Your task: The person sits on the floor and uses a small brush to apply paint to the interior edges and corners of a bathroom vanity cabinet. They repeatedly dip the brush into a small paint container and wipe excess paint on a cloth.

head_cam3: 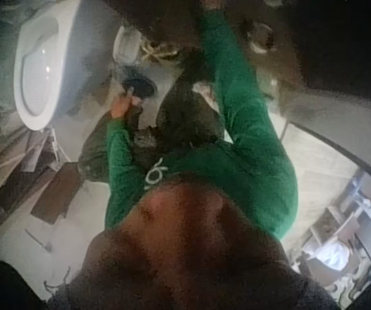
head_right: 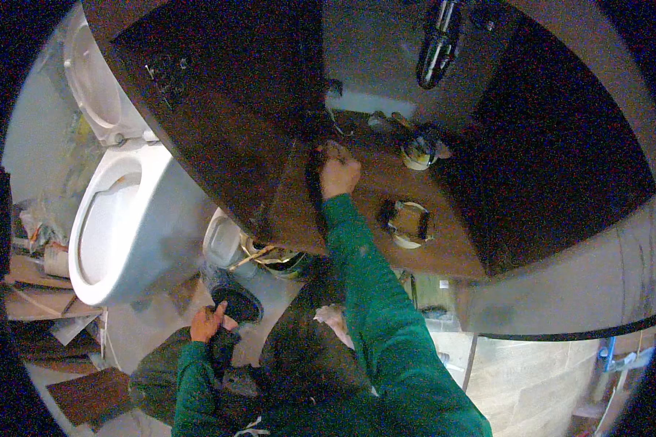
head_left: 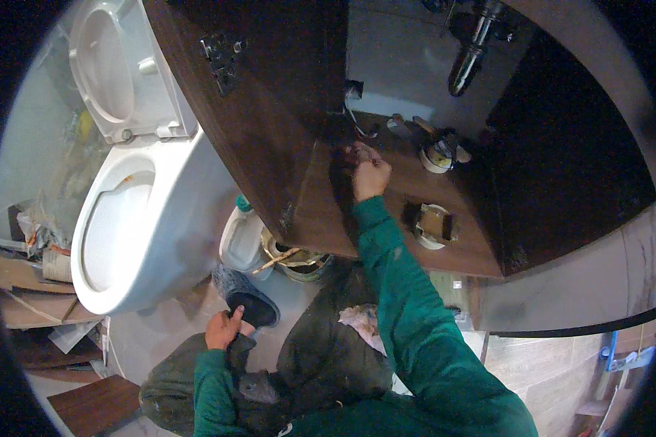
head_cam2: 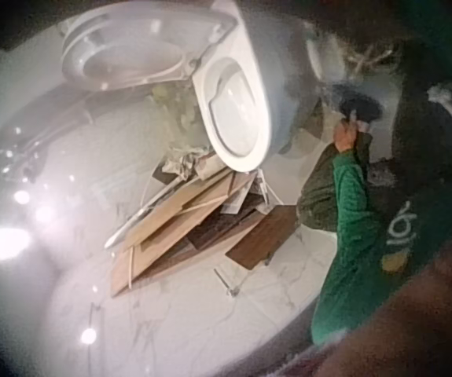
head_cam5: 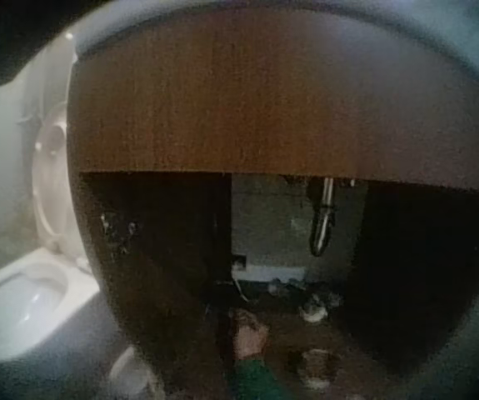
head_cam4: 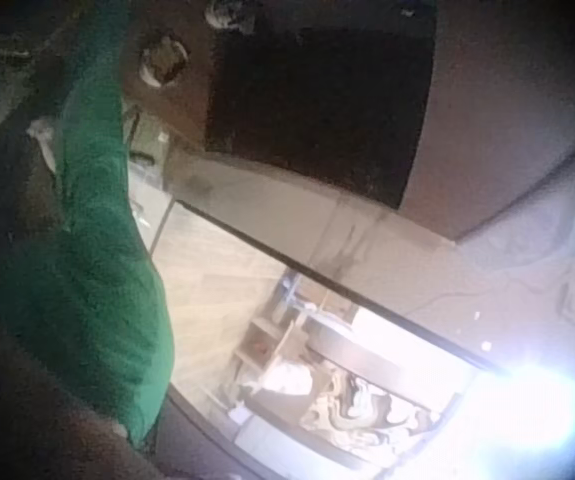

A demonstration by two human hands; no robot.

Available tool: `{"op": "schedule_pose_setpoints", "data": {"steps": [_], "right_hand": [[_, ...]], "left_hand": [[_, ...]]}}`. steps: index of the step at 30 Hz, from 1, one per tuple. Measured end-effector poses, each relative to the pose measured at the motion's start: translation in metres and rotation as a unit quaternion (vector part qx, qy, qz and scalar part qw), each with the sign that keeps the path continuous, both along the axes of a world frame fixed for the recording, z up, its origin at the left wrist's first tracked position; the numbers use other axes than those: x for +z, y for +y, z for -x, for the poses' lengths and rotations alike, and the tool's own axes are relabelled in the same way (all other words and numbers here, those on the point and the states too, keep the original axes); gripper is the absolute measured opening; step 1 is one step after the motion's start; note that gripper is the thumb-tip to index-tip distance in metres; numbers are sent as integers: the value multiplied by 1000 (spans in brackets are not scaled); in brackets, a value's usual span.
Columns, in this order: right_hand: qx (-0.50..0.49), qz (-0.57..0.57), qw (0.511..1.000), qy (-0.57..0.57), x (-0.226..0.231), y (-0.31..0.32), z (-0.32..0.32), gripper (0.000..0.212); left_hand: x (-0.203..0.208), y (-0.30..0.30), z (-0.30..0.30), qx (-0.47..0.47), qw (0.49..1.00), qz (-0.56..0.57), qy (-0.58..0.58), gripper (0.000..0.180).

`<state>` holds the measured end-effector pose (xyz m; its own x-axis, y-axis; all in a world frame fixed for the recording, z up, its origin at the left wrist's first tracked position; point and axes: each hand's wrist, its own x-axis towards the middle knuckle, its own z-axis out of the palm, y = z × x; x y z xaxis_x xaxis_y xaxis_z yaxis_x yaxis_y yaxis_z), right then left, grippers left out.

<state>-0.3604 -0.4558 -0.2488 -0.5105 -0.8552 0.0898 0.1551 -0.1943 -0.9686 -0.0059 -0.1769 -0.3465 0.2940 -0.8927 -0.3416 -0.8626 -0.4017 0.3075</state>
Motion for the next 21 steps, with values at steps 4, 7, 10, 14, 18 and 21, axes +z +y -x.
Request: {"op": "schedule_pose_setpoints", "data": {"steps": [4, 7, 10, 14, 18, 21], "right_hand": [[90, 67, 989, -98, 53, 89, 33, 24], [96, 111, 989, -9, 92, 151, 82, 25], [40, 28, 985, 163, 113, 190, 139, 26], [44, -80, 964, 248, 118, 216, 197, 25], [99, -124, 954, 255, 116, 224, 219, 21], [123, -148, 959, 208, 114, 219, 217, 19]], "left_hand": [[2, 0, -2, 16, 1000, -15, 9, 76], [5, -1, -4, 17, 1000, -12, 21, 78], [9, -2, -1, 36, 998, -40, 29, 81], [9, -2, 4, 35, 999, -30, 4, 84], [4, 3, 4, 14, 1000, 1, -20, 84], [1, 5, 4, 12, 999, 14, -35, 81]]}}
